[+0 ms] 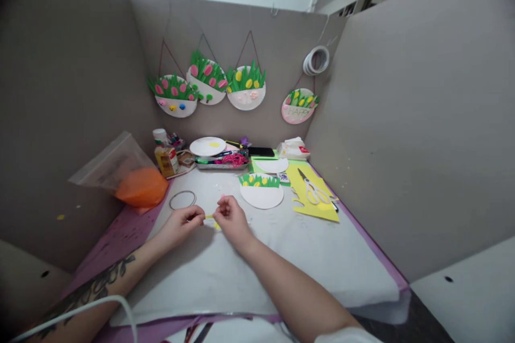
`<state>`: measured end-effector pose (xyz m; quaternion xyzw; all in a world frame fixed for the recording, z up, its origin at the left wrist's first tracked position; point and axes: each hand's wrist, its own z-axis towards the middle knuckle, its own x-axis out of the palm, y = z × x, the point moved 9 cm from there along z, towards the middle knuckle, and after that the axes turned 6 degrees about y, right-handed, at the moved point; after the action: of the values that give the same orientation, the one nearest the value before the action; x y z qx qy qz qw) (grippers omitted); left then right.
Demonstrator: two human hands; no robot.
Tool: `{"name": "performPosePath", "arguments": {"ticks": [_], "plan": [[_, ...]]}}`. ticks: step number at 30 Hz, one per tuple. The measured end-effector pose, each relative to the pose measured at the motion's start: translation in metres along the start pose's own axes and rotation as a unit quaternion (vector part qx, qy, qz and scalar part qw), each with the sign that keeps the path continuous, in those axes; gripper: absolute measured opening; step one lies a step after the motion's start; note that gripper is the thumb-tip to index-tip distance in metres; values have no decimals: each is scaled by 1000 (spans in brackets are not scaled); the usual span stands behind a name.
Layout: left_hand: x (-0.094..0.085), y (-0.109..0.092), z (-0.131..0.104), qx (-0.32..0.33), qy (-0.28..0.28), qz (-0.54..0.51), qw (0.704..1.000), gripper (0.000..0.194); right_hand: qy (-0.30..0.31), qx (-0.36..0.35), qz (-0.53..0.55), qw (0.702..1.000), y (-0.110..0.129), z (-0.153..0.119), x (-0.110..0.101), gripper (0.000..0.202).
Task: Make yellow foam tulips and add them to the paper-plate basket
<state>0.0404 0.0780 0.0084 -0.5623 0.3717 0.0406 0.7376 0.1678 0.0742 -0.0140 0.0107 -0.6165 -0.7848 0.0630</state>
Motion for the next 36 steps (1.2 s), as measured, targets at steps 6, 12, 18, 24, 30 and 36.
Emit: {"name": "performPosePath", "arguments": {"ticks": [6,12,18,24,30,36], "plan": [[4,5,0,-11,4,-30,999,24,22,2,-3,1000,-1,0,6,25],[3,15,1,-32,-5,-45,998,21,4,-8,-13,1000,2,2,-5,23],[1,6,-1,-12,-15,26,999,22,84,-52,-184,978,22,-3,7,3],[7,-5,-4,19,-1,74,997,23,114,-43,-243,962,16,-4,16,8],[9,-4,-3,15,8,65,998,23,107,-38,-243,963,13,-3,13,9],[10,-5,-4,9,16,55,998,23,110,-39,-247,962,12,-2,13,9]]}}
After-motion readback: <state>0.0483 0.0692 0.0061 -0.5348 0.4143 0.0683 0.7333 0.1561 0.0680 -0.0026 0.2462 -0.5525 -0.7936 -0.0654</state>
